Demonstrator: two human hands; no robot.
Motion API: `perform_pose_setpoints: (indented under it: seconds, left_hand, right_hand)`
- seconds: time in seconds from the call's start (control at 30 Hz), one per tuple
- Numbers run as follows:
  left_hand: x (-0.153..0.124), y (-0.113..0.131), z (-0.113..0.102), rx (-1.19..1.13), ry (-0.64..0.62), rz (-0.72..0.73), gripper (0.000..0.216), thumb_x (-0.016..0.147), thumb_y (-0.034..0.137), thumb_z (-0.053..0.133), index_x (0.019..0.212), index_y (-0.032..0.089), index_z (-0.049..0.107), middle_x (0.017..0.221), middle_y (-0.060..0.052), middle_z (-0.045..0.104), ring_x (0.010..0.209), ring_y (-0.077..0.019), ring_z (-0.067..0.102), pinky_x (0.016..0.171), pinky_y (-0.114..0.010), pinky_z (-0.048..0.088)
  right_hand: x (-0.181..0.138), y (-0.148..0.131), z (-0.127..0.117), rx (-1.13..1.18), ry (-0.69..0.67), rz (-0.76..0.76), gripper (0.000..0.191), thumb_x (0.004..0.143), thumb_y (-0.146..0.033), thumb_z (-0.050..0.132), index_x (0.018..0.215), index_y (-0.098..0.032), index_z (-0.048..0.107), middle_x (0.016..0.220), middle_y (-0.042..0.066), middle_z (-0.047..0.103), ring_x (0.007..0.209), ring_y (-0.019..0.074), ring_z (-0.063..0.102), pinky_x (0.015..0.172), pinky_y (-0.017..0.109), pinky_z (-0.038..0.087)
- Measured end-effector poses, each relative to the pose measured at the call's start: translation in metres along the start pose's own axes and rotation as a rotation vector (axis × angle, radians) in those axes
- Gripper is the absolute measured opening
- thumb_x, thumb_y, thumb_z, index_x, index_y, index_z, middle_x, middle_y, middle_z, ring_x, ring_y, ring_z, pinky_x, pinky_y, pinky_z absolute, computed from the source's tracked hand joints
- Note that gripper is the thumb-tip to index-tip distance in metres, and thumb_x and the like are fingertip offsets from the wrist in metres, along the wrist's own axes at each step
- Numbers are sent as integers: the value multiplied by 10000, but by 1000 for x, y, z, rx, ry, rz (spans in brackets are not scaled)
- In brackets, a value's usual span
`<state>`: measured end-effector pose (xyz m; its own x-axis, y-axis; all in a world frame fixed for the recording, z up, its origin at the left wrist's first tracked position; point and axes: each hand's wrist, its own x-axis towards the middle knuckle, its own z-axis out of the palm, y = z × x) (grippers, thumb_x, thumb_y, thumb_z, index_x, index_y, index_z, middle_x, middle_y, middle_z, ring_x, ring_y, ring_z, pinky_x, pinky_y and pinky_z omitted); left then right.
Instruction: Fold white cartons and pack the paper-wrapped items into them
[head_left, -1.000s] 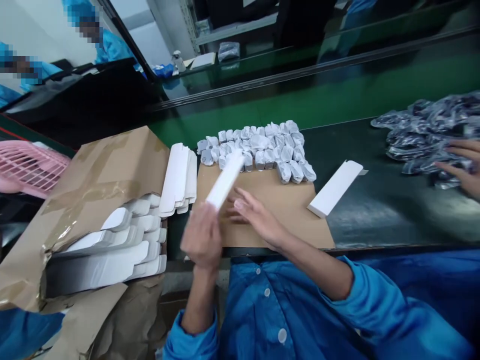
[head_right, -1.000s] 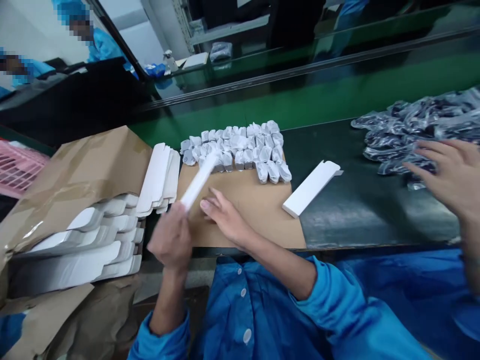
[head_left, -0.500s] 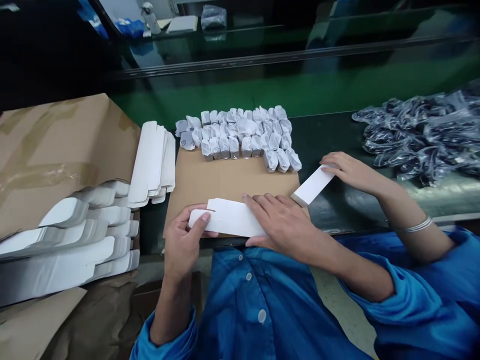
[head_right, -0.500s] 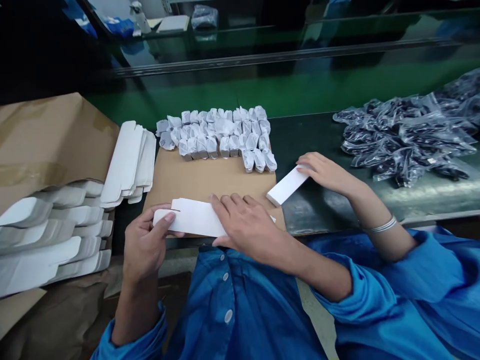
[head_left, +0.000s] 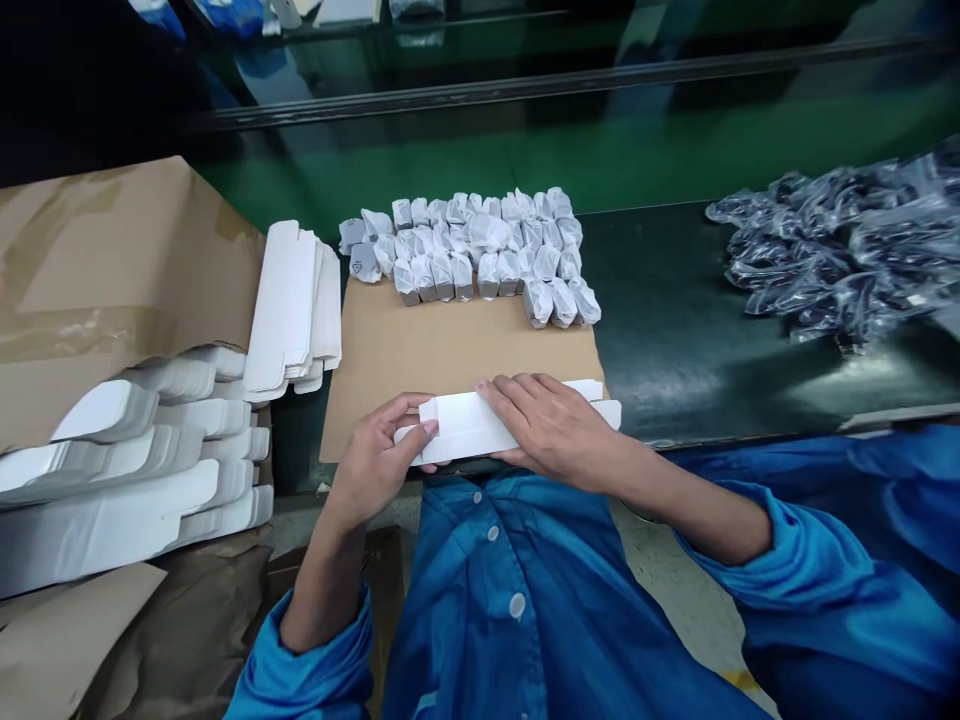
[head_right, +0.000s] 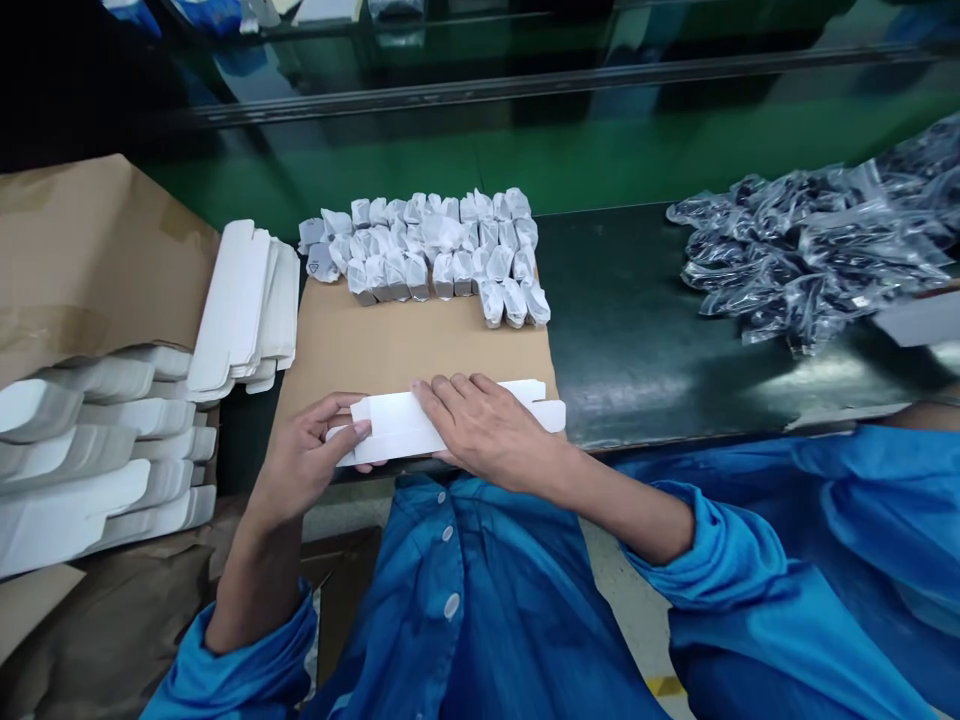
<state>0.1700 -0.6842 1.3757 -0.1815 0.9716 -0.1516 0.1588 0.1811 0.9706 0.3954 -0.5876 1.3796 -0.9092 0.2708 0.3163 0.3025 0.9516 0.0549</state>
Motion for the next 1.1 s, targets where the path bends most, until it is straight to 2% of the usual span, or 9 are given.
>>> perform_pose_setpoints:
  seconds: [0.4,0.5,0.57,0.63,0.7,0.8,0.87,0.93,1.1]
  left_hand:
    - [11,4,6,196,297,128,110,764,246,666,828,169,712,782,-20,718,661,-147,674,490,-195,538]
    - [2,11,2,81,265,196,382,824,337,669,1176,190,645,805,-23,726,618,-152,685,527,-245,572]
    - [-6,13,11,-33,358,338,524,897,412,592,1369,209,487,895,-49,737,663,-174,712,621,-323,611]
    - [-12,11,32,-58,472,520,566,923,487,541,1404,210,430,1107,-117,709,887,-221,729,795,-397,607]
    - [-13,6,57,-38,452,604,692,899,574,536,1457,211,345,1335,-180,593,1123,-267,658,924,-420,561]
    - [-3,-3,79,-33,488,497,806,875,564,582,1505,230,205,1432,-188,484,1157,-250,621,918,-361,549]
    - [5,-6,78,-20,572,397,714,863,500,628,1445,233,313,1339,-146,543,1029,-212,649,833,-314,559]
    - [9,-7,68,44,524,383,616,827,469,679,1342,220,449,1263,-111,576,965,-201,647,786,-295,552]
    - [4,-5,53,227,405,552,468,826,446,665,1199,194,536,1157,-85,604,1050,-228,622,883,-339,521]
  right_hand:
    - [4,-8,-7,-35,27,48,379,954,-110,379,1292,-58,542,1119,192,677,965,282,642,817,421,523]
    - [6,-1,-10,-58,85,147,372,965,-158,427,1312,-66,527,1155,197,673,981,295,643,818,425,528]
    - [9,4,-10,-92,173,298,426,963,-244,491,1332,-33,502,1171,235,661,983,332,643,792,447,532]
    - [13,3,-6,-121,265,433,485,961,-301,510,1351,-14,481,1180,262,651,979,358,644,763,464,534]
    - [16,-8,0,-103,292,448,497,971,-283,481,1388,-15,443,1205,270,639,1004,367,639,773,478,534]
    - [15,-30,5,96,218,273,530,969,-257,475,1428,-6,385,1293,274,590,1091,357,613,852,485,536]
    - [12,-35,-1,361,159,190,636,940,-354,559,1459,-45,356,1357,236,553,1168,329,579,921,462,530]
    - [10,-30,-12,610,181,256,687,907,-424,619,1483,-155,359,1310,152,587,1143,268,584,928,418,529]
    - [19,-1,-22,964,217,249,342,902,-299,652,1235,-221,653,924,27,591,845,149,574,768,299,504]
